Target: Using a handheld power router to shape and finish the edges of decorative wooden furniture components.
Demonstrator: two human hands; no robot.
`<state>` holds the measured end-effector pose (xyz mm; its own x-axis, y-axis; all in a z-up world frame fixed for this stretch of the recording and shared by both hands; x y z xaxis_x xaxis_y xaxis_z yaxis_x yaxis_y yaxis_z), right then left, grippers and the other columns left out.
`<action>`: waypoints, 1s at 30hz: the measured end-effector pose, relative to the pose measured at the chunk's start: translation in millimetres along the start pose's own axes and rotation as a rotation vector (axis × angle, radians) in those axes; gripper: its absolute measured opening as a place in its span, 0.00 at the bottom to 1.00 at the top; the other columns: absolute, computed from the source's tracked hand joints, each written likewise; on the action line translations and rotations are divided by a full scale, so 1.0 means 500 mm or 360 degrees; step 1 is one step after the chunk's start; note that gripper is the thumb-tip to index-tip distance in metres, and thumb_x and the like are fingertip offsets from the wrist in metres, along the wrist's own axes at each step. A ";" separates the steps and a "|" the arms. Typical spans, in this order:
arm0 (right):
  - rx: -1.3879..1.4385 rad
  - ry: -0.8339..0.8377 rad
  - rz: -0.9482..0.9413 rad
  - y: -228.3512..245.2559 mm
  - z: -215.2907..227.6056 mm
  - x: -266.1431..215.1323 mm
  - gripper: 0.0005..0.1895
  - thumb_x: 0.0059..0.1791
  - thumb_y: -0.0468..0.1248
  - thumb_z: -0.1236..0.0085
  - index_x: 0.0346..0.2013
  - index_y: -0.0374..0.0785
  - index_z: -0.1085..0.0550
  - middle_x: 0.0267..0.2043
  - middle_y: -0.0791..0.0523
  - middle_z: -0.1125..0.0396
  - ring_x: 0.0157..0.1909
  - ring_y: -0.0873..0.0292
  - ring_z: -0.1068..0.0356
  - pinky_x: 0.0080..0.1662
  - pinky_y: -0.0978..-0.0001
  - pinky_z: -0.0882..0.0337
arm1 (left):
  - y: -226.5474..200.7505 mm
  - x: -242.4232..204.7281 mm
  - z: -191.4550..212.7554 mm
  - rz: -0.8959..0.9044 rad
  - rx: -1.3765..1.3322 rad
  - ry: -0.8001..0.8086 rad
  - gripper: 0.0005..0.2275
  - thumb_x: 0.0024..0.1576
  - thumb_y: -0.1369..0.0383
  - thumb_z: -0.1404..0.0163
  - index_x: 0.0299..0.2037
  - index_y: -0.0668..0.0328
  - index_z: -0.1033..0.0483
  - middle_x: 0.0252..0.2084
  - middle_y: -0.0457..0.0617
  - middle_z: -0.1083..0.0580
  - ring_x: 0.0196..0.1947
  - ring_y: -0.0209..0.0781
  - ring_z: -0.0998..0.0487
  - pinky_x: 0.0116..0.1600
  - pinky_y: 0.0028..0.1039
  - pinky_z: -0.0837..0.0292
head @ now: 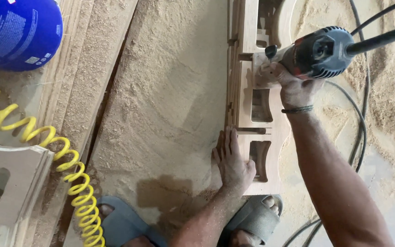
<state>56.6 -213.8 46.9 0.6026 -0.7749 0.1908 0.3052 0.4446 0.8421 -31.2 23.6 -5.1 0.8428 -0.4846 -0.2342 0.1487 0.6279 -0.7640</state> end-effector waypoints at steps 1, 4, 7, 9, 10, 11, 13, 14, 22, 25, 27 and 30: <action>-0.0003 -0.0003 -0.0002 -0.001 0.004 -0.002 0.25 0.39 0.39 0.15 0.45 0.39 0.21 0.46 0.53 0.26 0.52 0.51 0.25 0.59 0.53 0.30 | 0.002 -0.001 -0.001 -0.0002 -0.0001 0.0004 0.47 0.33 0.76 0.44 0.72 0.63 0.44 0.75 0.62 0.44 0.74 0.69 0.45 0.61 0.74 0.46; 0.0016 0.0000 0.0016 0.000 0.013 0.001 0.25 0.40 0.37 0.16 0.46 0.37 0.22 0.47 0.52 0.26 0.53 0.50 0.25 0.59 0.52 0.31 | 0.003 0.001 -0.005 0.0007 -0.0024 -0.0001 0.47 0.33 0.77 0.44 0.73 0.63 0.44 0.75 0.63 0.43 0.74 0.70 0.46 0.61 0.76 0.47; 0.0037 0.0008 0.0026 -0.001 0.018 0.001 0.25 0.40 0.36 0.16 0.47 0.36 0.22 0.48 0.51 0.26 0.54 0.50 0.26 0.60 0.51 0.31 | 0.004 0.000 -0.005 0.0021 -0.0039 0.0025 0.47 0.34 0.78 0.44 0.73 0.64 0.45 0.76 0.63 0.45 0.74 0.70 0.46 0.62 0.77 0.49; 0.0056 0.0011 0.0037 0.000 0.021 -0.002 0.25 0.41 0.34 0.17 0.48 0.35 0.22 0.49 0.50 0.26 0.55 0.49 0.26 0.61 0.50 0.32 | 0.004 0.000 -0.003 0.0050 -0.0063 0.0050 0.47 0.35 0.78 0.44 0.74 0.62 0.46 0.76 0.62 0.45 0.74 0.70 0.46 0.63 0.79 0.51; 0.0057 0.0007 0.0035 -0.001 0.026 -0.003 0.25 0.41 0.34 0.17 0.48 0.35 0.22 0.49 0.50 0.26 0.55 0.49 0.26 0.61 0.50 0.32 | 0.004 -0.001 -0.007 0.0047 -0.0061 0.0052 0.47 0.35 0.78 0.44 0.74 0.62 0.46 0.76 0.62 0.45 0.74 0.70 0.46 0.63 0.79 0.51; 0.0072 0.0012 0.0042 -0.001 0.028 -0.004 0.25 0.41 0.33 0.18 0.49 0.34 0.22 0.50 0.50 0.26 0.55 0.48 0.27 0.61 0.49 0.32 | 0.005 -0.002 -0.010 0.0053 -0.0053 0.0045 0.47 0.35 0.78 0.44 0.74 0.62 0.46 0.76 0.62 0.45 0.74 0.69 0.47 0.62 0.80 0.52; 0.0085 0.0018 0.0049 0.000 0.032 -0.009 0.25 0.41 0.33 0.18 0.49 0.33 0.22 0.50 0.49 0.26 0.56 0.48 0.27 0.61 0.49 0.32 | 0.005 -0.003 -0.009 0.0060 -0.0046 0.0039 0.48 0.35 0.78 0.45 0.74 0.61 0.47 0.76 0.62 0.45 0.75 0.69 0.47 0.62 0.81 0.53; 0.0094 0.0023 0.0055 0.000 0.034 -0.013 0.26 0.42 0.32 0.18 0.50 0.33 0.22 0.51 0.48 0.26 0.56 0.48 0.27 0.62 0.48 0.32 | 0.003 -0.003 -0.006 0.0062 -0.0055 0.0043 0.48 0.35 0.78 0.45 0.74 0.61 0.47 0.76 0.61 0.45 0.75 0.69 0.47 0.62 0.81 0.53; 0.0116 0.0075 0.0093 -0.013 0.049 -0.051 0.24 0.43 0.28 0.20 0.51 0.31 0.22 0.51 0.47 0.26 0.57 0.49 0.28 0.62 0.49 0.32 | 0.000 0.000 -0.004 0.0061 0.0003 0.0005 0.47 0.34 0.77 0.44 0.73 0.62 0.44 0.76 0.60 0.45 0.75 0.66 0.45 0.63 0.79 0.51; 0.0115 0.0108 0.0127 -0.039 0.042 -0.068 0.22 0.43 0.25 0.22 0.49 0.30 0.21 0.49 0.46 0.26 0.56 0.52 0.28 0.62 0.51 0.31 | 0.002 0.001 -0.005 0.0088 -0.0006 0.0032 0.47 0.34 0.77 0.44 0.73 0.61 0.45 0.76 0.59 0.45 0.75 0.65 0.46 0.64 0.78 0.51; 0.0196 0.0135 0.0287 -0.063 0.031 -0.085 0.24 0.43 0.28 0.21 0.50 0.30 0.24 0.51 0.43 0.27 0.58 0.48 0.29 0.61 0.47 0.32 | -0.002 0.002 0.000 0.0084 -0.0037 0.0049 0.47 0.35 0.77 0.44 0.73 0.62 0.45 0.76 0.60 0.46 0.75 0.65 0.46 0.64 0.79 0.53; 0.0194 0.0244 0.0442 -0.077 0.061 -0.100 0.27 0.41 0.28 0.21 0.51 0.30 0.25 0.49 0.43 0.29 0.54 0.50 0.30 0.62 0.50 0.33 | 0.001 0.003 -0.001 0.0086 -0.0064 0.0109 0.47 0.37 0.76 0.45 0.74 0.62 0.48 0.77 0.60 0.48 0.76 0.65 0.49 0.65 0.79 0.56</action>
<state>-7.6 -205.8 20.4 0.7570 -0.5510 0.3513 0.0289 0.5653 0.8244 -30.3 23.0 -6.3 0.8114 -0.4921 -0.3153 0.0820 0.6300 -0.7722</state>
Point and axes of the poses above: each hand's wrist, its own x-axis towards the middle knuckle, its own z-axis out of the back of the hand, y = z × x, the point moved 3 cm from there along x, towards the middle knuckle
